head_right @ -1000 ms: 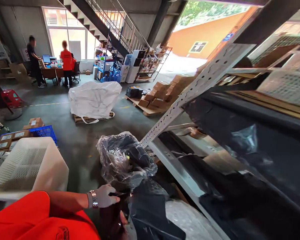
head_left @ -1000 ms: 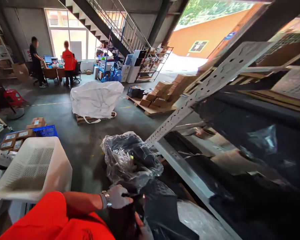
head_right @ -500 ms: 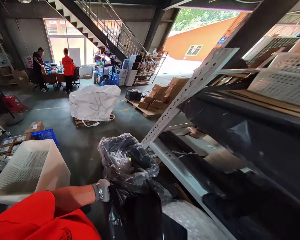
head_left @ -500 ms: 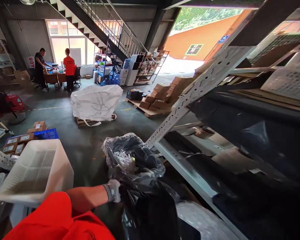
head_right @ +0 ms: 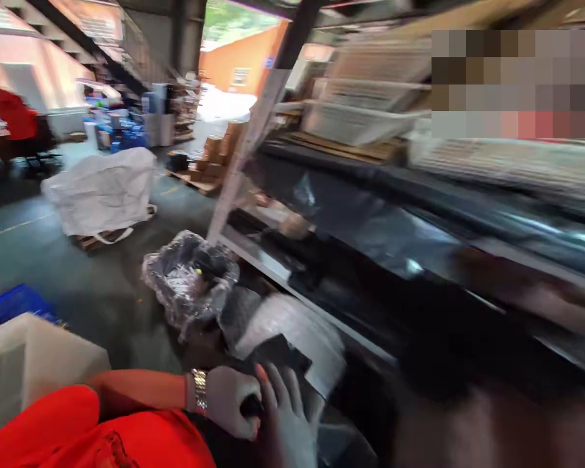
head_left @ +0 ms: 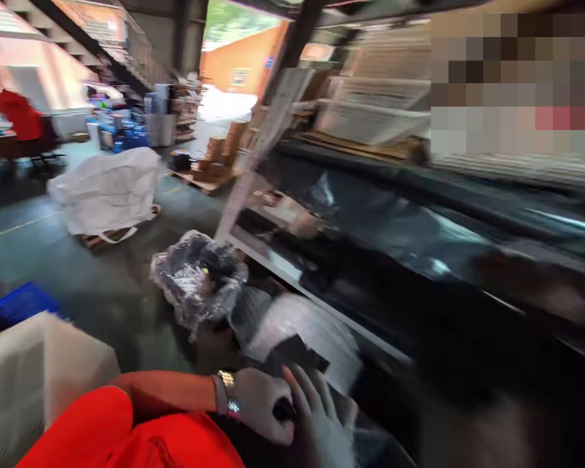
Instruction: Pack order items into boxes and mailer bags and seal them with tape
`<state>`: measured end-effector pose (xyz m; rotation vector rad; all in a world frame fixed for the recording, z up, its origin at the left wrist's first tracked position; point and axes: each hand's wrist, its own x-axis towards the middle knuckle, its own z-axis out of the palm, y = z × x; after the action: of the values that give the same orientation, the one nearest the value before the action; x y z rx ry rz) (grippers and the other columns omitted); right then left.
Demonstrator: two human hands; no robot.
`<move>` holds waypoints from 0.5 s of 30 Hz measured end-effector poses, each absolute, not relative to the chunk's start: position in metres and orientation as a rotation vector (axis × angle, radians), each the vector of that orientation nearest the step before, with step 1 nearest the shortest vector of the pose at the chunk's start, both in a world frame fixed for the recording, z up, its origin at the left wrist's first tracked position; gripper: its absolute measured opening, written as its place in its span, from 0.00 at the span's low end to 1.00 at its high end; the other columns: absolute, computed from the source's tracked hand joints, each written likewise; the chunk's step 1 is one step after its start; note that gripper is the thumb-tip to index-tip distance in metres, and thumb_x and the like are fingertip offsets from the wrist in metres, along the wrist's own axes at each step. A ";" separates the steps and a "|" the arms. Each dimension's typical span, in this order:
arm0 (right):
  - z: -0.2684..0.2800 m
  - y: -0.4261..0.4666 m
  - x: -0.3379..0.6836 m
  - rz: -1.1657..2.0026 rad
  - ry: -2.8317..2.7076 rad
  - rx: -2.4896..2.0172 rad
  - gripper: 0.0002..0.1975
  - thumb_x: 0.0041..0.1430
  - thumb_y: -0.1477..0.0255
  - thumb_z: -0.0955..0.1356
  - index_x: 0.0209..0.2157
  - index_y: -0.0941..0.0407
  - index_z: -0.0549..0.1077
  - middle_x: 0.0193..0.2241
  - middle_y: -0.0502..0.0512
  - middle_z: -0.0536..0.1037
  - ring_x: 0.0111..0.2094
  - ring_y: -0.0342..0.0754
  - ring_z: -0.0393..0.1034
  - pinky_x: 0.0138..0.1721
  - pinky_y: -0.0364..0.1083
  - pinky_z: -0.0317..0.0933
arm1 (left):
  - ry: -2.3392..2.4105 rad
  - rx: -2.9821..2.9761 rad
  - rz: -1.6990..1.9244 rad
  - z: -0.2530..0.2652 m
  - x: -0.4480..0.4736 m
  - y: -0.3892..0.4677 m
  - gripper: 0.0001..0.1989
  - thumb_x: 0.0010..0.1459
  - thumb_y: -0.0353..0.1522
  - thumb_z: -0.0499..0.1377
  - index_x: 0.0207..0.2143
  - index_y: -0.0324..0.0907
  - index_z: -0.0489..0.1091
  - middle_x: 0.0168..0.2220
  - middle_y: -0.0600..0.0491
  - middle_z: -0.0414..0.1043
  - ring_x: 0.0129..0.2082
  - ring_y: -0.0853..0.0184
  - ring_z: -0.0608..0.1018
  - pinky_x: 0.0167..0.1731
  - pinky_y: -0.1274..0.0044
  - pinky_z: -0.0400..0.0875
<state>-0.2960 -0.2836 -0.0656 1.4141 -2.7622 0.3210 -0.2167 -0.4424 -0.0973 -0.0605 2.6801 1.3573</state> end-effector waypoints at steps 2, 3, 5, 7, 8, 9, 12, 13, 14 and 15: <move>-0.070 -0.284 -0.289 0.200 -2.984 1.201 0.29 0.62 0.80 0.71 0.62 0.48 0.85 0.63 0.66 0.85 0.70 0.72 0.74 0.77 0.77 0.52 | 2.761 0.093 1.307 -0.087 -0.204 -0.449 0.21 0.58 0.38 0.70 0.53 0.42 0.80 0.51 0.39 0.87 0.50 0.46 0.88 0.48 0.65 0.81; -0.071 -0.283 -0.287 0.206 -3.088 1.092 0.26 0.67 0.78 0.69 0.63 0.51 0.85 0.62 0.66 0.86 0.66 0.67 0.78 0.76 0.71 0.56 | 2.753 0.128 1.273 -0.084 -0.201 -0.458 0.20 0.60 0.36 0.69 0.54 0.41 0.80 0.51 0.39 0.87 0.51 0.46 0.88 0.49 0.65 0.80; -0.070 -0.279 -0.282 0.193 -3.274 0.764 0.24 0.69 0.78 0.67 0.61 0.55 0.85 0.58 0.66 0.87 0.61 0.61 0.80 0.67 0.58 0.68 | 2.742 0.094 1.180 -0.082 -0.207 -0.481 0.16 0.63 0.30 0.65 0.54 0.42 0.80 0.50 0.41 0.88 0.52 0.49 0.88 0.52 0.66 0.79; -0.070 -0.271 -0.272 0.176 -3.368 0.389 0.24 0.69 0.79 0.66 0.62 0.55 0.84 0.58 0.65 0.86 0.59 0.59 0.81 0.59 0.51 0.70 | 2.734 0.145 1.062 -0.086 -0.221 -0.501 0.19 0.65 0.24 0.60 0.55 0.43 0.80 0.51 0.44 0.88 0.55 0.53 0.87 0.55 0.68 0.78; -0.069 -0.266 -0.263 0.173 -3.386 0.206 0.25 0.70 0.79 0.67 0.63 0.54 0.83 0.59 0.64 0.85 0.58 0.58 0.81 0.57 0.50 0.71 | 2.733 0.186 0.994 -0.089 -0.229 -0.508 0.21 0.65 0.22 0.59 0.57 0.44 0.79 0.52 0.44 0.87 0.56 0.54 0.87 0.56 0.69 0.77; -0.069 -0.261 -0.252 0.178 -3.390 0.038 0.25 0.70 0.78 0.67 0.64 0.53 0.82 0.59 0.64 0.84 0.57 0.58 0.82 0.55 0.50 0.71 | 2.730 0.250 0.931 -0.093 -0.236 -0.512 0.23 0.65 0.21 0.58 0.59 0.44 0.78 0.53 0.44 0.87 0.56 0.54 0.87 0.56 0.69 0.77; -0.067 -0.242 -0.210 0.223 -3.357 -0.426 0.22 0.71 0.76 0.68 0.63 0.53 0.81 0.58 0.63 0.83 0.52 0.56 0.83 0.51 0.49 0.71 | 2.765 0.475 0.788 -0.106 -0.255 -0.514 0.28 0.65 0.19 0.56 0.63 0.42 0.77 0.58 0.42 0.85 0.58 0.53 0.86 0.58 0.68 0.77; -0.064 -0.235 -0.193 0.237 -3.335 -0.569 0.21 0.71 0.75 0.68 0.62 0.53 0.81 0.58 0.63 0.83 0.51 0.56 0.83 0.50 0.49 0.71 | 2.792 0.539 0.746 -0.110 -0.260 -0.511 0.29 0.64 0.18 0.56 0.63 0.41 0.78 0.59 0.41 0.85 0.59 0.52 0.85 0.58 0.67 0.78; -0.061 -0.227 -0.176 0.248 -3.306 -0.706 0.20 0.71 0.74 0.68 0.61 0.54 0.81 0.58 0.63 0.83 0.51 0.56 0.83 0.50 0.49 0.71 | 2.821 0.590 0.703 -0.114 -0.265 -0.506 0.29 0.63 0.18 0.56 0.63 0.40 0.78 0.59 0.39 0.84 0.59 0.50 0.85 0.58 0.65 0.78; -0.056 -0.219 -0.160 0.253 -3.271 -0.832 0.20 0.71 0.73 0.69 0.61 0.54 0.81 0.58 0.64 0.83 0.51 0.56 0.83 0.49 0.48 0.71 | 2.847 0.626 0.664 -0.117 -0.270 -0.500 0.29 0.62 0.19 0.57 0.63 0.39 0.78 0.60 0.38 0.82 0.59 0.48 0.85 0.58 0.64 0.78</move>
<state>-0.1596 -0.2185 -0.0563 -0.8316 -3.2708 0.2526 -0.2703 -0.4999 -0.1168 0.6260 2.8471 0.6643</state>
